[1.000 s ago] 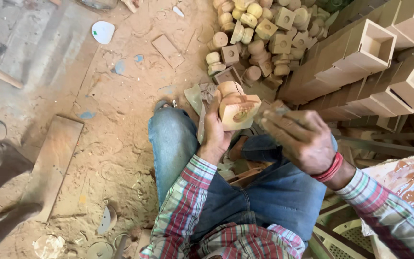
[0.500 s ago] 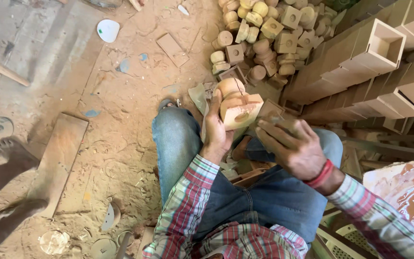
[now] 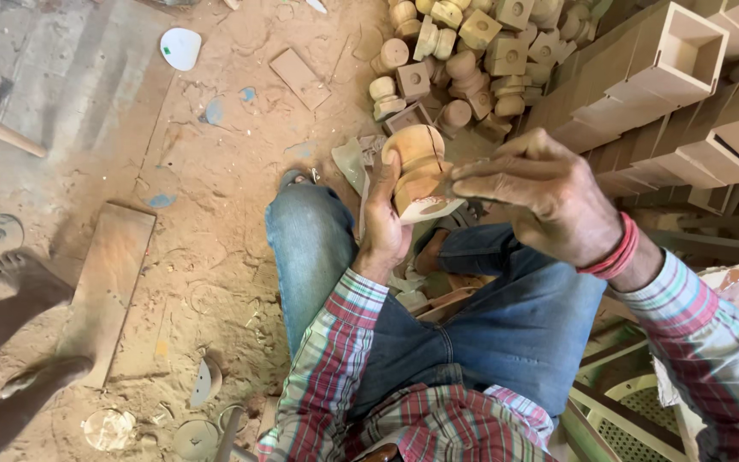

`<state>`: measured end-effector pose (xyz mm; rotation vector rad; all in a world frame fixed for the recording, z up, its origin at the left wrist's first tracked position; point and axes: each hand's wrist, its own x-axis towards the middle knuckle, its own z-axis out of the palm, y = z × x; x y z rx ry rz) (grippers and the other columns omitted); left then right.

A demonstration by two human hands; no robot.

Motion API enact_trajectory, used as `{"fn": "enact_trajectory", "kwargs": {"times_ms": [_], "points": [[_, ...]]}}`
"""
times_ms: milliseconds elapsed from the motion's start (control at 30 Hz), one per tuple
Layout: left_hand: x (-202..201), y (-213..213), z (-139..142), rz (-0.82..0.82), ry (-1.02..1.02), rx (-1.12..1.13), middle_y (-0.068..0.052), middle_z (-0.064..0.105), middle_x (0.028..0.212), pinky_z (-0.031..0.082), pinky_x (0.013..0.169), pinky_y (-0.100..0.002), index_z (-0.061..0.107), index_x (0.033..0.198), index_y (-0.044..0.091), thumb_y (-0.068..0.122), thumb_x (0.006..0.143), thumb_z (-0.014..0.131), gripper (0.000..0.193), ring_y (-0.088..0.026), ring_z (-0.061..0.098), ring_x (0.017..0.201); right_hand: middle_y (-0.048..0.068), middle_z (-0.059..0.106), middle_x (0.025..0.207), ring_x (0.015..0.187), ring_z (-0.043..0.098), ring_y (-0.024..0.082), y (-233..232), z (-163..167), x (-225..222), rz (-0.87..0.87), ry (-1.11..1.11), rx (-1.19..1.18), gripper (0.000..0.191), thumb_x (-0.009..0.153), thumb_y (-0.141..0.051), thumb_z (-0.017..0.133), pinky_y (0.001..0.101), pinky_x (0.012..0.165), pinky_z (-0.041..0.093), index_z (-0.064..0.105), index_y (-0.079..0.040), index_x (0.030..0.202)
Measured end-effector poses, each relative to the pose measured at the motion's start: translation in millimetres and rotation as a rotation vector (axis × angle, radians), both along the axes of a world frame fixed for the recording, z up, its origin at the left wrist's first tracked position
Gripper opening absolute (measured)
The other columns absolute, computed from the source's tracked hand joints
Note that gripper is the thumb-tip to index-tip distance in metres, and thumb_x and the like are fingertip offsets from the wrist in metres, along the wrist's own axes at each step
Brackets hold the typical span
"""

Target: The person sits on the floor holding a small turned wooden finial and sands its surfaces with a small abrasive pad, rotating the piece to sand different sides. They occasionally dip the pad into a brown paste on a board beside them and continue rubbing the wood, then set the finished piece down among a pile of similar wooden pieces.

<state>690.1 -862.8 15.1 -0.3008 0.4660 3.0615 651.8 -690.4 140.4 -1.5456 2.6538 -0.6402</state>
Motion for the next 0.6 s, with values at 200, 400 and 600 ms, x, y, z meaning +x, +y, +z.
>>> {"fn": "enact_trajectory", "kwargs": {"times_ms": [200,400,600], "points": [[0,4,4,-0.103,0.055,0.003,-0.018,0.067,0.126,0.056,0.097,-0.041,0.053,0.143,-0.003,0.042,0.112,0.049,0.054,-0.027,0.068,0.112,0.003,0.074,0.126,0.109,0.067,0.020,8,11,-6,0.114,-0.030,0.154,0.062,0.057,0.014,0.067,0.0390,0.079,0.047,0.078,-0.012,0.112],[5,-6,10,-0.158,0.068,-0.027,-0.017,0.070,0.123,0.059,0.097,-0.042,0.057,0.137,-0.002,0.047,0.108,0.047,0.058,-0.027,0.071,0.111,0.002,0.077,0.104,0.100,0.063,0.025,24,27,-8,0.137,-0.106,0.249,0.060,0.053,0.012,0.066,0.0402,0.084,0.056,0.077,-0.009,0.108],[7,-11,6,-0.128,-0.014,0.124,-0.016,0.069,0.127,0.058,0.097,-0.042,0.057,0.139,-0.001,0.048,0.109,0.053,0.058,-0.028,0.069,0.113,-0.002,0.074,0.077,0.051,0.047,0.007,37,22,7,-0.327,-0.471,-0.076,0.029,0.091,-0.002,0.071,0.0235,0.062,0.048,0.082,-0.011,0.117]]}}
